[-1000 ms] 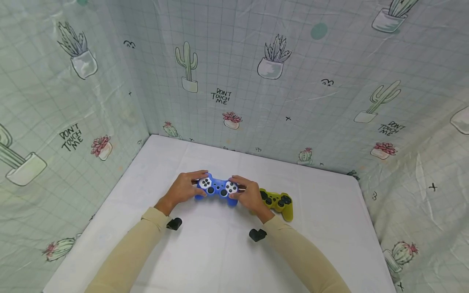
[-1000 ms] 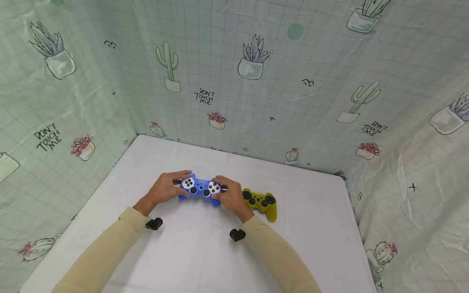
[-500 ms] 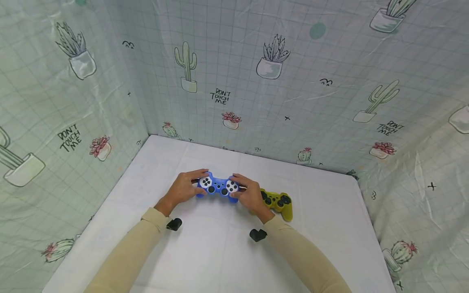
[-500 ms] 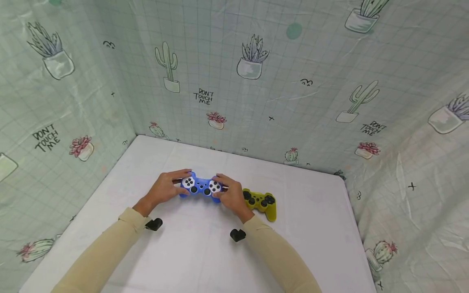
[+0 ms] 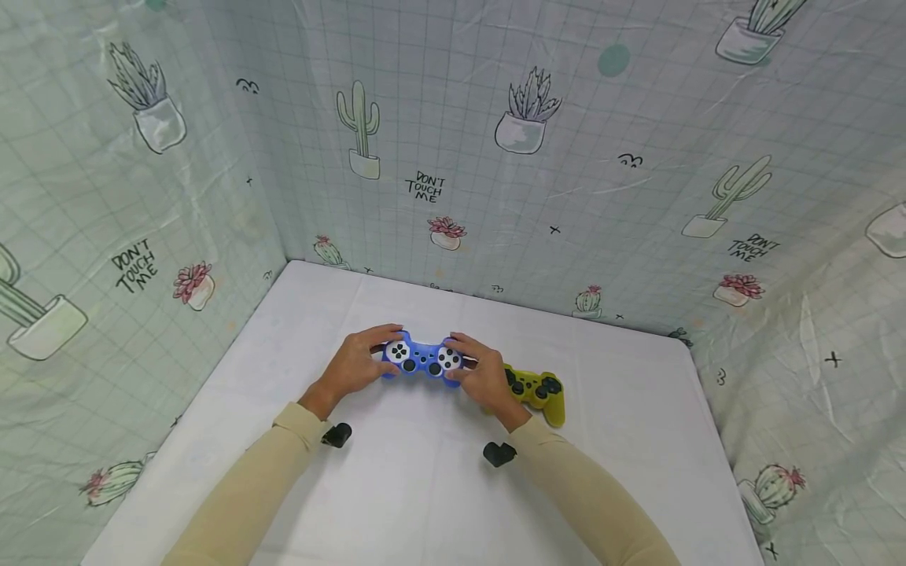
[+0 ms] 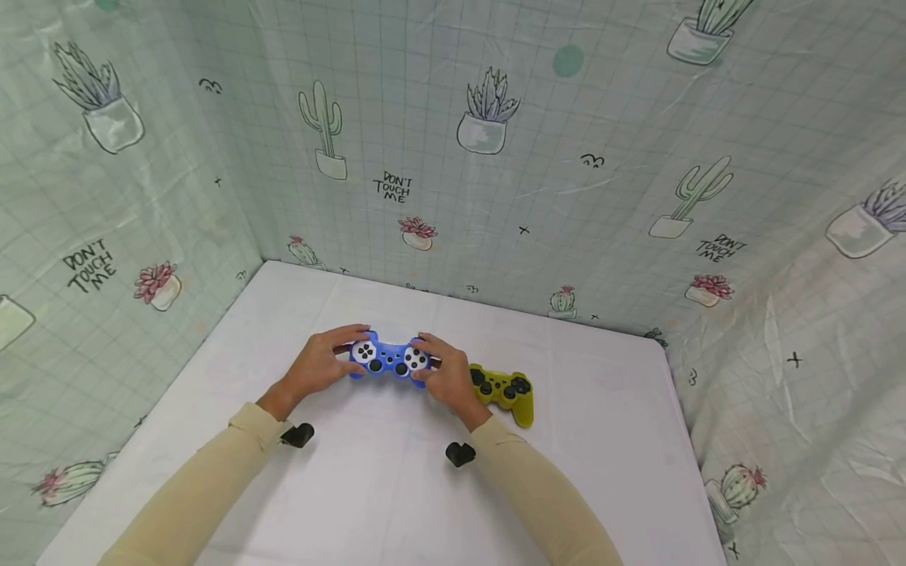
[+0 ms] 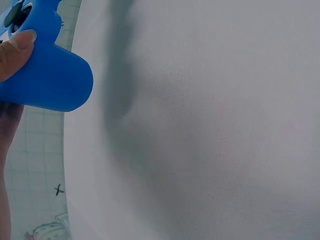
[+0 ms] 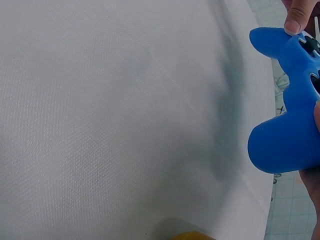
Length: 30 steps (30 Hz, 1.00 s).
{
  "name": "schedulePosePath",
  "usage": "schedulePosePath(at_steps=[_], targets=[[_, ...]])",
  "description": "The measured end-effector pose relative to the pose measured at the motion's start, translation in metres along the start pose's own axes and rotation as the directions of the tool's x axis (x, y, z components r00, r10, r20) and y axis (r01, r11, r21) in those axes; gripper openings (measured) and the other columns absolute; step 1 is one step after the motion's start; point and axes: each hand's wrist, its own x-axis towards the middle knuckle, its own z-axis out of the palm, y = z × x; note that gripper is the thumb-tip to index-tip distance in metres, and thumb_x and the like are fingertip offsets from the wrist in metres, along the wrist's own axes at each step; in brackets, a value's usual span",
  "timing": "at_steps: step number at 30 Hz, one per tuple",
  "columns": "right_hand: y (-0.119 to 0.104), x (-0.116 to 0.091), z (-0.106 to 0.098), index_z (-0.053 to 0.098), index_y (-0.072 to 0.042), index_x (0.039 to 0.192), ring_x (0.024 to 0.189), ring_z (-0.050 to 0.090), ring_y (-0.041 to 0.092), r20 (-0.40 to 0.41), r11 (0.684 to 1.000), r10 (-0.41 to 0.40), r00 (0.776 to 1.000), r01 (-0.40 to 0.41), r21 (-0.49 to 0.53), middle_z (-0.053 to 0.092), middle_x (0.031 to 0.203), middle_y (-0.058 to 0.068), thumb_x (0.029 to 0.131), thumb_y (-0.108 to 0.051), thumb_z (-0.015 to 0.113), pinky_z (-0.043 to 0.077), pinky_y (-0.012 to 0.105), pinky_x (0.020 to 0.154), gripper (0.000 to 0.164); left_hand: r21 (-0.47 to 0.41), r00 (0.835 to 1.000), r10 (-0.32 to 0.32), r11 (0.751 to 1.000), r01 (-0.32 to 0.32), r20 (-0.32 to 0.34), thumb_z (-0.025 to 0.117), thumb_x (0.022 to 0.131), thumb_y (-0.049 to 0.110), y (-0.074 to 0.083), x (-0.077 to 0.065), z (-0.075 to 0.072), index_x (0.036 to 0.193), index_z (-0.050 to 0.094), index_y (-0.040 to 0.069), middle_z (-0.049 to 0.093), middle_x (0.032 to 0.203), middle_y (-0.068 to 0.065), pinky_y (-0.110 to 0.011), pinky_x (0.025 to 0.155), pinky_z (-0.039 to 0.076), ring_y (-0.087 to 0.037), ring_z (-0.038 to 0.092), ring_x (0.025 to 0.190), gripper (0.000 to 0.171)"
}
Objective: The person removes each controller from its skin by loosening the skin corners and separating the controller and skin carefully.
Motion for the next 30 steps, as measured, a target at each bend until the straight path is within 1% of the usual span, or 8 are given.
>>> schedulePosePath(at_steps=[3,8,11,15,18,23,27,30], targets=[[-0.0001,0.0001,-0.0003,0.071,-0.021,0.136,0.143,0.056,0.024,-0.006,1.0,-0.008,1.0,0.008,0.002,0.057,0.156,-0.004,0.085,0.01,0.078,0.055,0.037,0.107,0.06,0.016,1.0,0.013,1.0,-0.013,-0.006,0.088,0.078,0.001,0.002,-0.0003,0.0004,0.135,0.07,0.007,0.058,0.154,-0.007,-0.042,0.11,0.052,-0.033,0.055,0.142,0.06],[-0.0023,-0.0009,-0.0014,0.072,-0.019,0.135,0.144,0.056,0.025,-0.02,1.0,-0.028,0.999,0.028,0.007,0.057,0.155,-0.003,0.085,0.011,0.078,0.054,0.036,0.107,0.059,0.053,0.998,0.059,0.997,-0.058,-0.017,0.088,0.078,-0.001,0.003,-0.0003,0.0008,0.133,0.07,0.006,0.059,0.153,-0.008,-0.041,0.108,0.053,-0.033,0.057,0.141,0.059],[-0.0021,-0.0015,-0.0016,0.072,-0.016,0.134,0.143,0.057,0.026,-0.033,0.998,-0.068,0.997,0.068,-0.007,0.058,0.155,-0.001,0.084,0.011,0.078,0.054,0.035,0.106,0.057,0.07,0.997,0.075,0.995,-0.074,-0.02,0.088,0.078,-0.001,0.0046,-0.0007,0.0004,0.132,0.069,0.005,0.058,0.153,-0.009,-0.041,0.108,0.054,-0.033,0.057,0.141,0.057],[-0.0009,-0.0026,-0.0022,0.071,-0.013,0.135,0.142,0.057,0.027,-0.041,0.99,-0.134,0.99,0.132,-0.04,0.058,0.155,0.002,0.084,0.012,0.077,0.054,0.034,0.106,0.056,0.094,0.997,0.078,0.993,-0.076,-0.017,0.087,0.08,-0.002,0.0073,-0.0011,0.0005,0.132,0.069,0.004,0.058,0.153,-0.01,-0.041,0.108,0.053,-0.034,0.057,0.141,0.056],[-0.0004,-0.0038,-0.0032,0.071,-0.01,0.135,0.142,0.057,0.028,-0.041,0.98,-0.192,0.981,0.189,-0.064,0.057,0.155,0.006,0.085,0.012,0.077,0.054,0.035,0.105,0.055,0.115,0.996,0.089,0.99,-0.086,-0.023,0.087,0.08,-0.002,0.0085,-0.0012,0.0013,0.131,0.069,0.005,0.058,0.153,-0.01,-0.041,0.108,0.053,-0.033,0.058,0.14,0.054],[0.0006,-0.0058,-0.0049,0.071,-0.006,0.133,0.142,0.057,0.029,-0.048,0.948,-0.298,0.954,0.289,-0.137,0.058,0.153,0.011,0.085,0.01,0.078,0.052,0.036,0.108,0.051,0.149,0.988,0.149,0.979,-0.14,-0.045,0.087,0.08,-0.003,0.0091,-0.0023,0.0029,0.128,0.069,0.006,0.059,0.15,-0.011,-0.042,0.107,0.054,-0.034,0.061,0.136,0.052],[0.0014,-0.0078,-0.005,0.071,-0.007,0.132,0.141,0.058,0.027,-0.058,0.925,-0.345,0.937,0.329,-0.189,0.059,0.153,0.009,0.085,0.009,0.078,0.049,0.034,0.112,0.05,0.187,0.977,0.203,0.964,-0.188,-0.064,0.088,0.078,-0.003,0.0066,-0.0033,0.0042,0.124,0.068,0.006,0.059,0.147,-0.011,-0.04,0.106,0.054,-0.032,0.065,0.13,0.051],[0.0021,-0.0095,-0.0047,0.072,-0.006,0.131,0.14,0.059,0.026,-0.065,0.913,-0.371,0.926,0.352,-0.205,0.059,0.153,0.008,0.085,0.009,0.078,0.05,0.032,0.11,0.049,0.215,0.966,0.247,0.95,-0.226,-0.078,0.089,0.077,-0.002,0.0042,-0.0035,0.0049,0.121,0.068,0.006,0.059,0.144,-0.01,-0.039,0.105,0.055,-0.031,0.066,0.127,0.05]])
